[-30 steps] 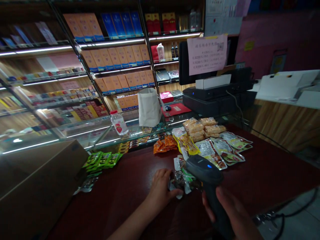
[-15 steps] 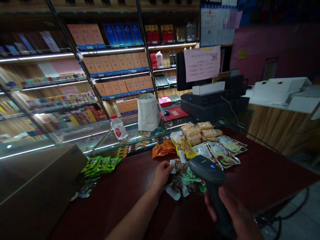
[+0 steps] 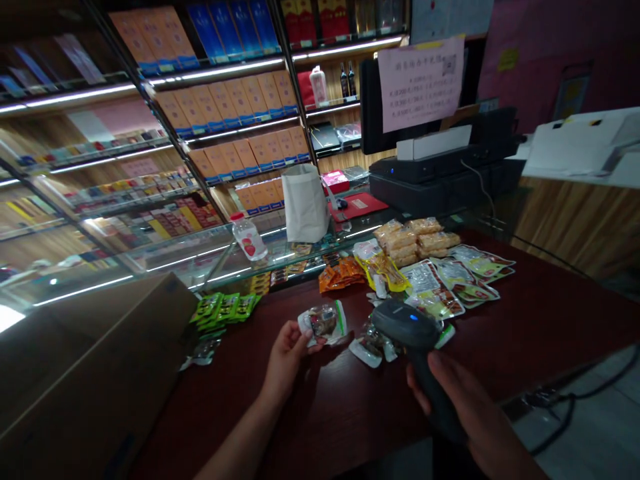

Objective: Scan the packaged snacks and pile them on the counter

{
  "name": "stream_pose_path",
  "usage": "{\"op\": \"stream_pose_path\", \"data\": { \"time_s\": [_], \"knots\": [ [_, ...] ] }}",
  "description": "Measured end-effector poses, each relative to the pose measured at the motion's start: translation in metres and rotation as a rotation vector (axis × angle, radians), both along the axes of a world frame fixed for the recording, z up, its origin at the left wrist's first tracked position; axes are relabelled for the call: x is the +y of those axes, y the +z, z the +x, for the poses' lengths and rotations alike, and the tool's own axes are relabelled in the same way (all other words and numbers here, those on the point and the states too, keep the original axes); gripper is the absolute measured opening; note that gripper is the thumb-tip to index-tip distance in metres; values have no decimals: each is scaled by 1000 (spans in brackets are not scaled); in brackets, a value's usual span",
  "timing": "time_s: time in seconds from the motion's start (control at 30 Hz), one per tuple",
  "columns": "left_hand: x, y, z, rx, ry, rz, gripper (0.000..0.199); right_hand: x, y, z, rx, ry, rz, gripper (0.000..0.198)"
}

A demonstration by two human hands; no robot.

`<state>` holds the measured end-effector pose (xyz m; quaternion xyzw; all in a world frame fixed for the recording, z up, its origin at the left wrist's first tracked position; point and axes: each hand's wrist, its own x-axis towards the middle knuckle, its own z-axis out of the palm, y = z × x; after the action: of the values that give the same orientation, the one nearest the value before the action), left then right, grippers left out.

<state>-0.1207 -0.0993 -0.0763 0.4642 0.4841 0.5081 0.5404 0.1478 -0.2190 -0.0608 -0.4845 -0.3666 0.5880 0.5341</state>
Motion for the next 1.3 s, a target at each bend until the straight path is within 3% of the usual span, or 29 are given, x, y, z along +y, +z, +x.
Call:
{"op": "stream_pose_path", "data": {
  "time_s": [0.1, 0.23, 0.4, 0.8, 1.07, 1.17, 1.3],
  "knots": [
    [1, 0, -9, -19, 60, 43, 46, 0, 4, -17, -3, 48, -12, 58],
    [2, 3, -11, -21, 128, 108, 43, -3, 11, -36, -44, 78, 71, 53],
    [-1, 3, -8, -12, 140, 113, 43, -5, 11, -48, -38, 75, 52, 53],
    [-3, -2, -5, 74, 149, 138, 27, -12, 9, -50, -91, 93, 114, 50],
    [-3, -4, -4, -11, 159, 130, 39, -20, 8, -47, -104, 72, 72, 49],
    [-2, -3, -9, -68, 228, 128, 37, -22, 3, -44, -94, 47, 33, 50],
    [-1, 8, -32, -250, 438, 14, 20, -25, -1, -34, -108, 84, -1, 55]
  ]
}}
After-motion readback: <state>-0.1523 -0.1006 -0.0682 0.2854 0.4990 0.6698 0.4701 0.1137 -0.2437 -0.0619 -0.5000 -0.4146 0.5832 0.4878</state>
